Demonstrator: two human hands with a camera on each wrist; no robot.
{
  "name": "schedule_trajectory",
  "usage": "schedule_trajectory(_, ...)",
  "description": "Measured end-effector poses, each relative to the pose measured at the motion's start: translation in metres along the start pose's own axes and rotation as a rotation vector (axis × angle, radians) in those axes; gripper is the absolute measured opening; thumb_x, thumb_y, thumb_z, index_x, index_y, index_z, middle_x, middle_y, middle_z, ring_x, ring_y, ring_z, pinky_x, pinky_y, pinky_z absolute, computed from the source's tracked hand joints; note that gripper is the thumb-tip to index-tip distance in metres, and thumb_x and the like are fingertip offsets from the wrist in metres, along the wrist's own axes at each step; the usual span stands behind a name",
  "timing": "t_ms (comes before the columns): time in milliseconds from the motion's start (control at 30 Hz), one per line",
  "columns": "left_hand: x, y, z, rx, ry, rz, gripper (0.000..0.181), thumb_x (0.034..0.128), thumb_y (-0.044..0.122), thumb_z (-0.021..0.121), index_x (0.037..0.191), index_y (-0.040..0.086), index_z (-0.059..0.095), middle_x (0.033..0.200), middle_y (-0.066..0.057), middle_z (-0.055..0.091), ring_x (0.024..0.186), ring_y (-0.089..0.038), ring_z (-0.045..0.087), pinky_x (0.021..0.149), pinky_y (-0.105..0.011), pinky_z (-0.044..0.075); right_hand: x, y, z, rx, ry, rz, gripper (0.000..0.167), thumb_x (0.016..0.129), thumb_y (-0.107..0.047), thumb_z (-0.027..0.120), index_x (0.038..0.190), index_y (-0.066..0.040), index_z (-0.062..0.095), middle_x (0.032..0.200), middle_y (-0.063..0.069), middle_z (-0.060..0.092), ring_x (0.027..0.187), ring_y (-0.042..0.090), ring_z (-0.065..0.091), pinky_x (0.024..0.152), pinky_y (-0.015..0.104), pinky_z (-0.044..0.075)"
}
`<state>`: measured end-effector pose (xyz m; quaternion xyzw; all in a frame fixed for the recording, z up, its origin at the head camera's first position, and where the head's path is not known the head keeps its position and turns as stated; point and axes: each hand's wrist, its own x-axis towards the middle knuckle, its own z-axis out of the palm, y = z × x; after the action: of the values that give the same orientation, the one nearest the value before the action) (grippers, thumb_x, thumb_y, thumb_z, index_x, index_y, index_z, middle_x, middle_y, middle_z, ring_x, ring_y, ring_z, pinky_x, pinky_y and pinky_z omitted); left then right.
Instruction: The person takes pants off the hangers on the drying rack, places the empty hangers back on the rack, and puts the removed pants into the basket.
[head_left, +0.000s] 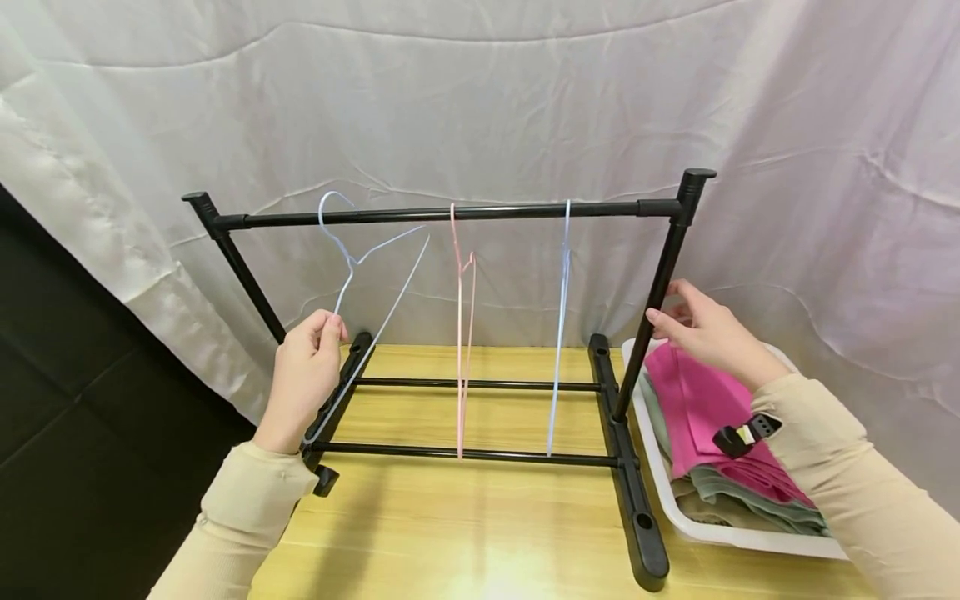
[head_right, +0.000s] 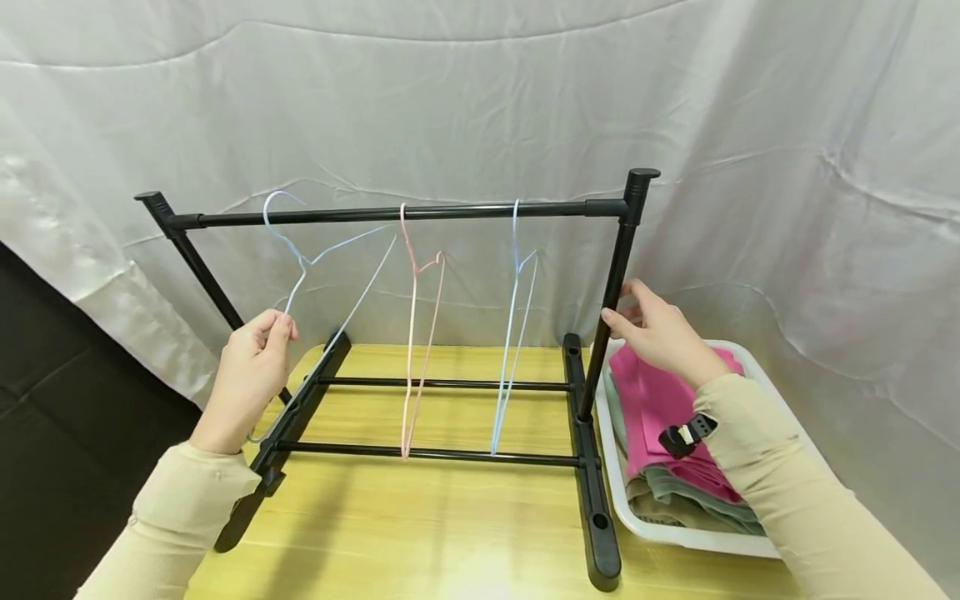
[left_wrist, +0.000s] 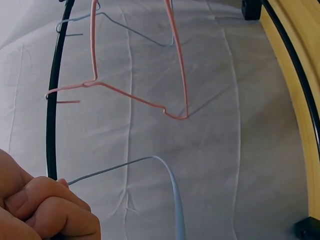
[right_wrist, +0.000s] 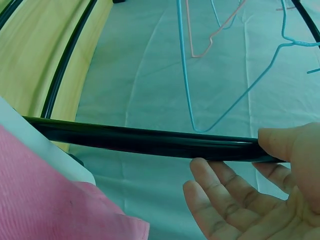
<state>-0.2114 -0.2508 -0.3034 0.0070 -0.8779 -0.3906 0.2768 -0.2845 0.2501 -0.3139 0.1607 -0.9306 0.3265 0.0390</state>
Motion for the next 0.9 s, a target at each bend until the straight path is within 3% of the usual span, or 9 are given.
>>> schedule_trajectory(233, 0.014, -0.007, 0.001, 0.046, -0.053, -0.016, 0.035, 0.1162, 0.03, 0.043, 0.101, 0.007, 0.066, 0.068, -0.001, 0.047, 0.07, -0.027, 0.049, 0.067, -0.037, 0.038, 0.005, 0.002, 0.006, -0.014, 0.029, -0.003, 0.055, 0.116, -0.036, 0.047, 0.151, 0.005, 0.033, 0.127, 0.035, 0.07, 0.11, 0.047, 0.074, 0.1, 0.064, 0.054)
schedule_trajectory(433, 0.017, -0.02, 0.001, 0.093, -0.111, -0.055, 0.036, 0.1164, 0.029, 0.039, 0.107, 0.005, 0.065, 0.079, -0.012, 0.058, 0.084, -0.036, 0.059, 0.074, -0.038, 0.042, 0.006, 0.001, 0.012, 0.007, 0.026, -0.002, 0.056, 0.116, -0.035, 0.048, 0.152, 0.004, 0.031, 0.126, 0.035, 0.07, 0.109, 0.046, 0.075, 0.102, 0.065, 0.052)
schedule_trajectory(567, 0.015, -0.024, -0.001, 0.091, -0.142, -0.09, 0.038, 0.1169, 0.032, 0.036, 0.119, 0.003, 0.061, 0.078, -0.007, 0.061, 0.076, -0.028, 0.062, 0.071, -0.036, 0.045, 0.003, -0.002, 0.014, 0.019, 0.023, 0.009, 0.059, 0.115, -0.038, 0.05, 0.153, 0.003, 0.03, 0.124, 0.033, 0.071, 0.108, 0.045, 0.076, 0.102, 0.064, 0.053)
schedule_trajectory(733, 0.009, -0.024, -0.007, 0.069, -0.17, -0.107, 0.038, 0.1161, 0.034, 0.039, 0.139, 0.004, 0.045, 0.074, -0.005, 0.068, 0.066, -0.018, 0.068, 0.073, -0.034, 0.05, -0.004, -0.009, 0.014, 0.002, 0.016, 0.038, 0.068, 0.113, -0.043, 0.053, 0.158, 0.001, 0.027, 0.134, 0.033, 0.066, 0.118, 0.048, 0.071, 0.103, 0.064, 0.053)
schedule_trajectory(900, 0.0, -0.02, -0.012, 0.084, -0.134, -0.068, 0.048, 0.1132, 0.031, 0.05, 0.151, 0.004, 0.037, 0.11, -0.02, 0.073, 0.097, -0.033, 0.072, 0.086, -0.046, 0.052, -0.015, -0.014, 0.015, -0.005, 0.005, 0.035, 0.068, 0.112, -0.042, 0.055, 0.159, 0.001, 0.029, 0.138, 0.031, 0.064, 0.123, 0.047, 0.067, 0.1, 0.06, 0.055)
